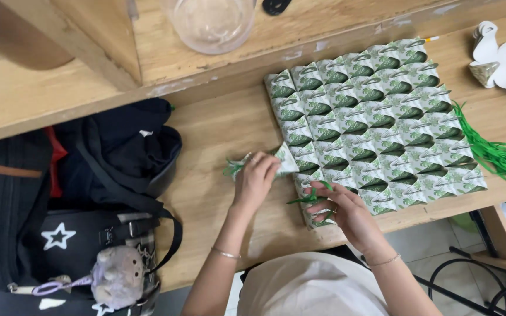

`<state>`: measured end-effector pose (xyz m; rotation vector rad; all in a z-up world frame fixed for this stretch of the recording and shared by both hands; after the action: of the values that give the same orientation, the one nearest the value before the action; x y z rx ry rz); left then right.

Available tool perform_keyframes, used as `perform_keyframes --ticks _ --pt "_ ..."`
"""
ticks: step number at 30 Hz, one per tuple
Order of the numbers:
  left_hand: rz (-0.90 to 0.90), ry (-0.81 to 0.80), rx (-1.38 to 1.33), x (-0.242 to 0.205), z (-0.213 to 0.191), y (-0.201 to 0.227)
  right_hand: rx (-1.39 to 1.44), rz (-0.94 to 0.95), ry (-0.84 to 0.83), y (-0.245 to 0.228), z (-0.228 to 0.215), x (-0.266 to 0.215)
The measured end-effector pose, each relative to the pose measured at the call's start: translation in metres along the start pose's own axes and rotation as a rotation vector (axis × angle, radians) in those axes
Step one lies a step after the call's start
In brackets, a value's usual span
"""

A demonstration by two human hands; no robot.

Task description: Folding small decorative paper boxes and tying them with green ribbons.

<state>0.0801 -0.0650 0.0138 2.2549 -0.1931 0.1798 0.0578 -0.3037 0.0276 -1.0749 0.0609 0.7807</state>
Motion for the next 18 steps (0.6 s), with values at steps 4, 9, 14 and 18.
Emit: perform_keyframes --ticks 4,9,14,18 --pt "-0.038 -0.028 0.075 -0.061 0.033 -0.018 0.014 0.044 0.039 0.013 -0.013 0.006" --pt "-0.179 0.097 0.219 -0.087 0.041 -0.043 -0.017 0.019 -0.064 0.018 -0.012 0.009" --pt "-0.214 0.145 0.228 -0.084 0.034 -0.035 0.21 0.026 -0.153 -0.012 0.026 0.004" --pt "-0.071 0.237 0.103 -0.074 0.005 0.023 0.394 0.027 -0.185 -0.003 0.016 0.009"
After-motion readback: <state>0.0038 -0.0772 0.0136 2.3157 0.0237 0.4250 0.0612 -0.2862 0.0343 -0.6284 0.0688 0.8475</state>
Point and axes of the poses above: each hand's wrist, its own x-axis towards the middle knuckle, its own z-axis out of the palm, y = z × x, the point moved 3 cm from there along x, towards the middle knuckle, and after that the axes turned 10 degrees about -y, right-handed, at the moved point
